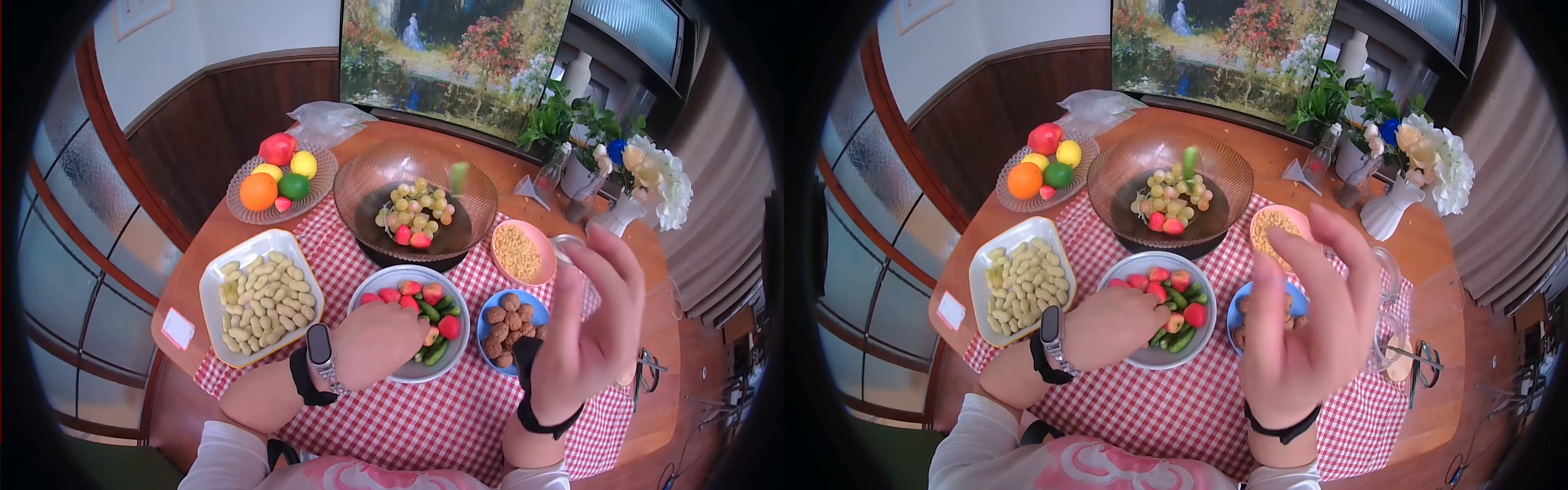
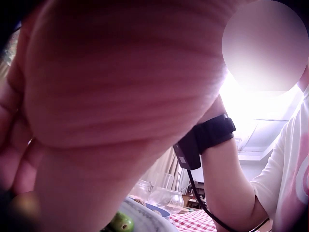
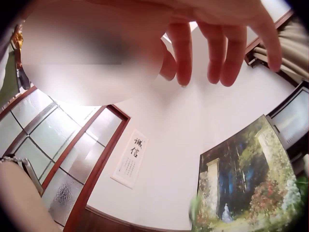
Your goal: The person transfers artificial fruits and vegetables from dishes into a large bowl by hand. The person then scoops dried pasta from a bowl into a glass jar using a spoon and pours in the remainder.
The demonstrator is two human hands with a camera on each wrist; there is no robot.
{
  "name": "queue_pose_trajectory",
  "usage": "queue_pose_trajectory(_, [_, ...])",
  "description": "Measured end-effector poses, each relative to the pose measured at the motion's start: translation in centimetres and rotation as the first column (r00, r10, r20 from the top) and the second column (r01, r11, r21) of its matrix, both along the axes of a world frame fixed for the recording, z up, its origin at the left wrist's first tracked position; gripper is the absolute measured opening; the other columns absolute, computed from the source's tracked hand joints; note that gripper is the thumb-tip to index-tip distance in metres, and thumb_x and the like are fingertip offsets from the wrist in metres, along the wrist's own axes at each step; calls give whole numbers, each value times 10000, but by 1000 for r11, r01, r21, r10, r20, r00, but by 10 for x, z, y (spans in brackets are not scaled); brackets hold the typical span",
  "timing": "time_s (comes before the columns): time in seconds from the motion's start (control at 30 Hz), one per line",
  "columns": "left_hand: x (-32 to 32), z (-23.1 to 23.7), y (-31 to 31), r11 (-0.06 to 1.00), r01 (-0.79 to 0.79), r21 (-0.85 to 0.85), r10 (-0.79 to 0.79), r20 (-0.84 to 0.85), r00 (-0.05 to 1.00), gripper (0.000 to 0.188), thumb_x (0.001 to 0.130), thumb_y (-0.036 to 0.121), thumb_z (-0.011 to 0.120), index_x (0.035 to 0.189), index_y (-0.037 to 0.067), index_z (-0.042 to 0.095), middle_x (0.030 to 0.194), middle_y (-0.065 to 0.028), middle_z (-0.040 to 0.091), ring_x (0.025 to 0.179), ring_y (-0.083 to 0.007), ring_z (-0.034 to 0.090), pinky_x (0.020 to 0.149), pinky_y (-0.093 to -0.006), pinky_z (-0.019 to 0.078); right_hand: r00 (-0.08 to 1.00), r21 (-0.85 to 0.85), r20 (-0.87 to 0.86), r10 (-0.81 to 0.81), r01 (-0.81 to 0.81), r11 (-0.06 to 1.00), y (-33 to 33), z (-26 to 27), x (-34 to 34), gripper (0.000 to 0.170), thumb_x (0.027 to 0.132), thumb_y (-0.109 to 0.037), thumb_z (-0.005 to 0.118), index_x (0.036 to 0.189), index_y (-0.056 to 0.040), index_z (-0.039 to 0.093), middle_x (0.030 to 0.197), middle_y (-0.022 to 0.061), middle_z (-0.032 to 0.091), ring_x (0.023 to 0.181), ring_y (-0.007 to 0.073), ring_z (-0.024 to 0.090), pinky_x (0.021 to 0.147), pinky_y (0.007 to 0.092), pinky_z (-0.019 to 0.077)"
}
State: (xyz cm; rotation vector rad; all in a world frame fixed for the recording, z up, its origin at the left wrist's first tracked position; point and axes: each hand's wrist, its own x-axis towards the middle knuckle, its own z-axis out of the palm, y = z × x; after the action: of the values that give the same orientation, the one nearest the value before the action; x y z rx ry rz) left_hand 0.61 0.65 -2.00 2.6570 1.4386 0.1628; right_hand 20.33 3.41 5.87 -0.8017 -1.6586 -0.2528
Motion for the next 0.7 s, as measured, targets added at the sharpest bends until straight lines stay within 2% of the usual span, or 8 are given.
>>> queue_pose_trajectory(0.03, [-1,1,1,1000,-5,5,5,3,1000,130,816,72,606,931,19,628,837,-148,666,817,-293,683,675,-405,540,990,-33,-121,71,-76,997,-2,-2,0,169,851,-53,641,1008,-3,682,1091,193,637,1013,294,618,951,434,471])
queue_pose_trajectory(0.17, [0,-1,1,994,-19,-107,19,-6,1000,193,784,91,613,965,23,607,887,-131,642,856,-306,658,741,-416,524,976,10,-177,126,-126,992,-17,-2,8,132,840,-33,627,958,19,655,1055,184,645,974,280,622,997,465,446])
queue_pose_trajectory(0.37, [-3,1,2,997,18,-72,-19,-12,1000,198,783,90,614,965,12,615,903,-134,647,868,-301,656,751,-407,526,970,-93,3,241,-240,966,-8,3,-3,110,762,23,674,868,-2,657,798,108,674,753,263,645,865,420,494])
queue_pose_trajectory(0.43, [-4,4,2,998,36,-56,-37,-20,999,200,789,99,618,967,7,614,915,-137,648,869,-301,655,752,-402,526,965,-120,35,259,-253,960,-5,0,-4,112,762,20,679,868,-10,661,792,99,672,745,262,644,864,417,496])
queue_pose_trajectory(0.5, [-4,13,2,994,-44,99,29,145,989,208,804,113,668,977,15,610,892,-148,639,826,-298,661,689,-384,530,962,-129,83,260,-248,960,-1,-3,-5,140,755,19,692,884,-33,672,774,76,669,720,256,641,858,415,500])
queue_pose_trajectory(0.53, [-4,18,2,994,-44,100,29,145,989,208,804,113,668,977,15,610,892,-148,639,826,-298,661,689,-384,530,962,-129,83,260,-249,960,0,-4,-6,140,755,19,692,884,-33,672,774,76,669,720,256,641,858,415,500])
queue_pose_trajectory(0.6, [-4,29,0,986,-111,120,26,555,831,271,790,126,703,1018,31,593,921,-125,629,844,-306,646,718,-382,524,951,-132,115,288,-272,953,2,-5,-7,159,754,6,711,904,-35,675,759,70,659,707,248,634,858,415,500])
queue_pose_trajectory(0.7, [-2,44,-9,961,-207,181,31,677,735,296,785,129,733,1029,45,589,951,-110,624,849,-312,637,720,-381,526,935,-203,140,327,-296,933,1,-7,-10,197,758,-64,768,928,-38,673,765,61,652,696,238,620,842,409,501])
